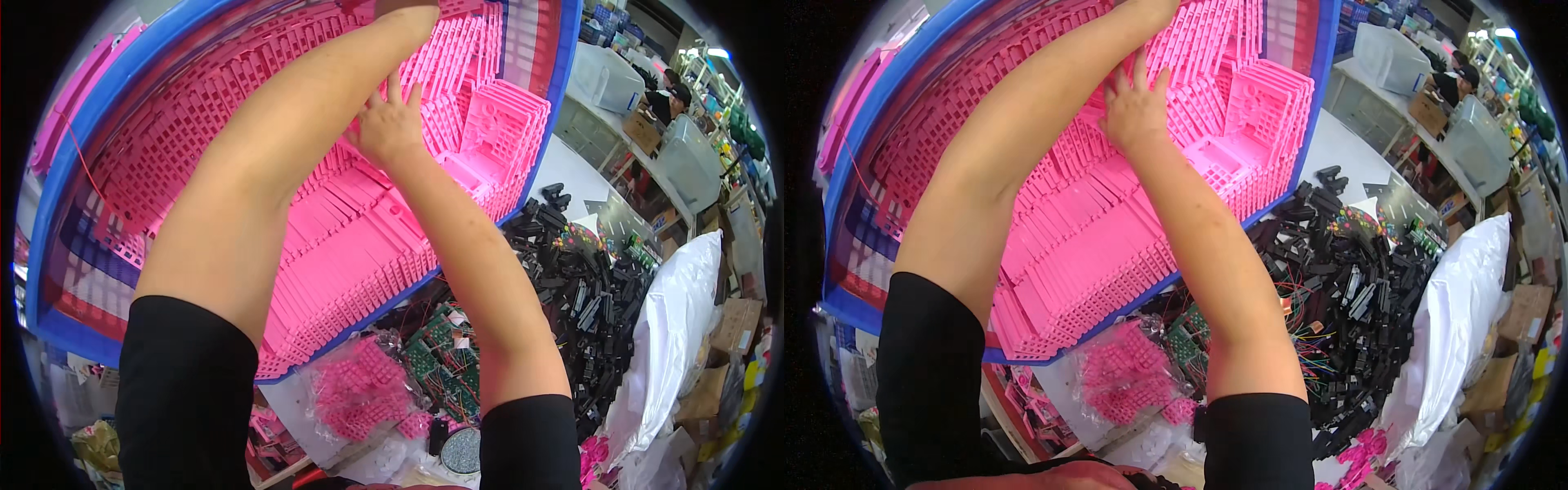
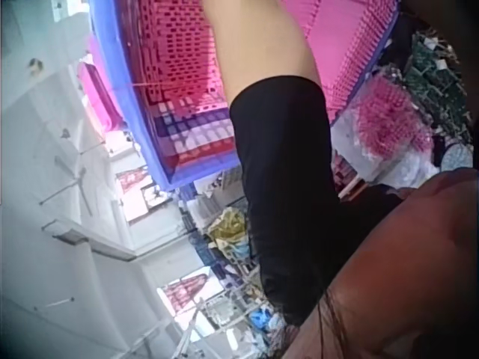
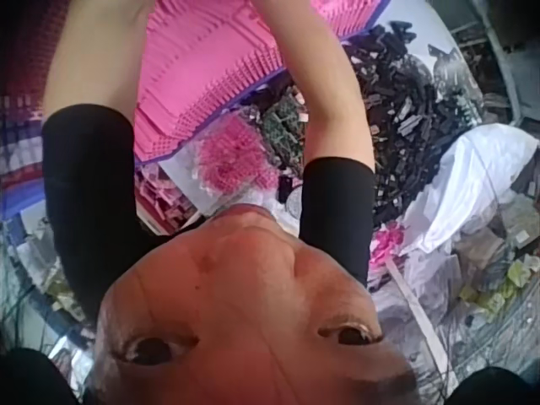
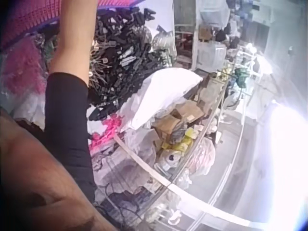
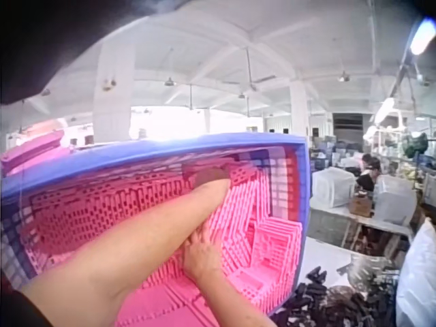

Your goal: Assembling a toy piggy bank and organizing pink plastic components into a crate at a factory workstation.

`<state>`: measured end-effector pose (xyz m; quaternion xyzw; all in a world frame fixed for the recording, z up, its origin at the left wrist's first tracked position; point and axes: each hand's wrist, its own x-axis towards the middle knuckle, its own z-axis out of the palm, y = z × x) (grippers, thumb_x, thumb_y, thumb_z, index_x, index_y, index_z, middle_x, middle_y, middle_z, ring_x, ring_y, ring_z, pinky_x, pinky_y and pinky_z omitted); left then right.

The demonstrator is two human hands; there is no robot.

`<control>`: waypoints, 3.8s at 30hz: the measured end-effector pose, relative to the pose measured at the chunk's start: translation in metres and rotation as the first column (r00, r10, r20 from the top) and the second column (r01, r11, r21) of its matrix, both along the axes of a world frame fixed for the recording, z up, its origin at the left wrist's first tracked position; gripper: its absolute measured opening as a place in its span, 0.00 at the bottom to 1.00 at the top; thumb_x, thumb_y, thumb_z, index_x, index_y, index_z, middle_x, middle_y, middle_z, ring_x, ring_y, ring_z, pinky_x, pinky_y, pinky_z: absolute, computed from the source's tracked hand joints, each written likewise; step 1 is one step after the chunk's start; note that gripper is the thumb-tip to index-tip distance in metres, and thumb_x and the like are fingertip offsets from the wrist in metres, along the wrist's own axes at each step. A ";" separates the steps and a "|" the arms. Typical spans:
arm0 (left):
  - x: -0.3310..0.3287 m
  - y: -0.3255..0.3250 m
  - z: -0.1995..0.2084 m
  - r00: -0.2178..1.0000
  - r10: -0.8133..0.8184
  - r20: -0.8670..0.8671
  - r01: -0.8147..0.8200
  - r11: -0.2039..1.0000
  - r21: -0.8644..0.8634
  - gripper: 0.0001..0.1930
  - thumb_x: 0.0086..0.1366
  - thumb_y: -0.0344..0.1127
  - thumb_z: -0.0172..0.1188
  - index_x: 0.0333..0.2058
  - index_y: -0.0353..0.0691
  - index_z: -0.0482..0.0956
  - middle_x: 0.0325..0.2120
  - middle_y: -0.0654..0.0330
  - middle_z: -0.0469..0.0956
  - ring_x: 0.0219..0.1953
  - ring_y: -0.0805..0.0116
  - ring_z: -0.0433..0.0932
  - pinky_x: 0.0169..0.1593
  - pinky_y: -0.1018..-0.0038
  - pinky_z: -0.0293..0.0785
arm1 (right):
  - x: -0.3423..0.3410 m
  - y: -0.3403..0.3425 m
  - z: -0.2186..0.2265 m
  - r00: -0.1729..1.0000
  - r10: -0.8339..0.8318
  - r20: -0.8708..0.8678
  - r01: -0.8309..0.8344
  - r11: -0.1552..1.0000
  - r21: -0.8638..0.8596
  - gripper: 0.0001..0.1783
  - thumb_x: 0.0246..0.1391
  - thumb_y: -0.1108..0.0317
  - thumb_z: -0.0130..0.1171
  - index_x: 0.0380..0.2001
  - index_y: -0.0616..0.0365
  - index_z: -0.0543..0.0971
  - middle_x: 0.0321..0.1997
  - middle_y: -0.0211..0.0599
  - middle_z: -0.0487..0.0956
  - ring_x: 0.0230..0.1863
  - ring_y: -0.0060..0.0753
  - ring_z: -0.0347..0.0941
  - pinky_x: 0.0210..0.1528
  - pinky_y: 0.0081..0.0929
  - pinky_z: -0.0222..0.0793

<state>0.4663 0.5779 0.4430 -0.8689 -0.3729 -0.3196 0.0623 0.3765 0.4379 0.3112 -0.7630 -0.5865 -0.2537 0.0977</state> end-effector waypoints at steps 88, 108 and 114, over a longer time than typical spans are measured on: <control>-0.213 -0.086 -0.130 0.984 -0.113 0.139 0.160 0.903 -0.399 0.61 0.53 0.72 0.65 0.71 0.34 0.48 0.70 0.36 0.46 0.73 0.39 0.46 0.71 0.47 0.52 | 0.114 -0.056 -0.010 0.359 0.522 -0.773 0.290 0.725 0.625 0.43 0.51 0.59 0.70 0.63 0.72 0.65 0.62 0.57 0.72 0.62 0.45 0.70 0.62 0.35 0.67; -0.141 -0.049 -0.118 0.962 -0.069 0.264 0.075 0.997 -0.011 0.52 0.55 0.63 0.66 0.67 0.31 0.56 0.62 0.42 0.62 0.65 0.41 0.57 0.63 0.38 0.57 | 0.154 0.011 0.026 0.239 0.652 -0.720 0.221 0.685 0.694 0.37 0.47 0.63 0.71 0.56 0.73 0.69 0.47 0.45 0.76 0.43 0.32 0.75 0.40 0.27 0.73; -0.174 -0.094 -0.103 0.947 -0.180 0.266 0.164 0.983 0.080 0.55 0.51 0.66 0.65 0.68 0.34 0.57 0.67 0.44 0.59 0.69 0.41 0.57 0.64 0.31 0.54 | 0.136 -0.057 0.010 0.439 0.541 -0.717 0.243 0.697 0.675 0.38 0.48 0.63 0.72 0.56 0.72 0.66 0.48 0.48 0.76 0.46 0.31 0.75 0.39 0.26 0.74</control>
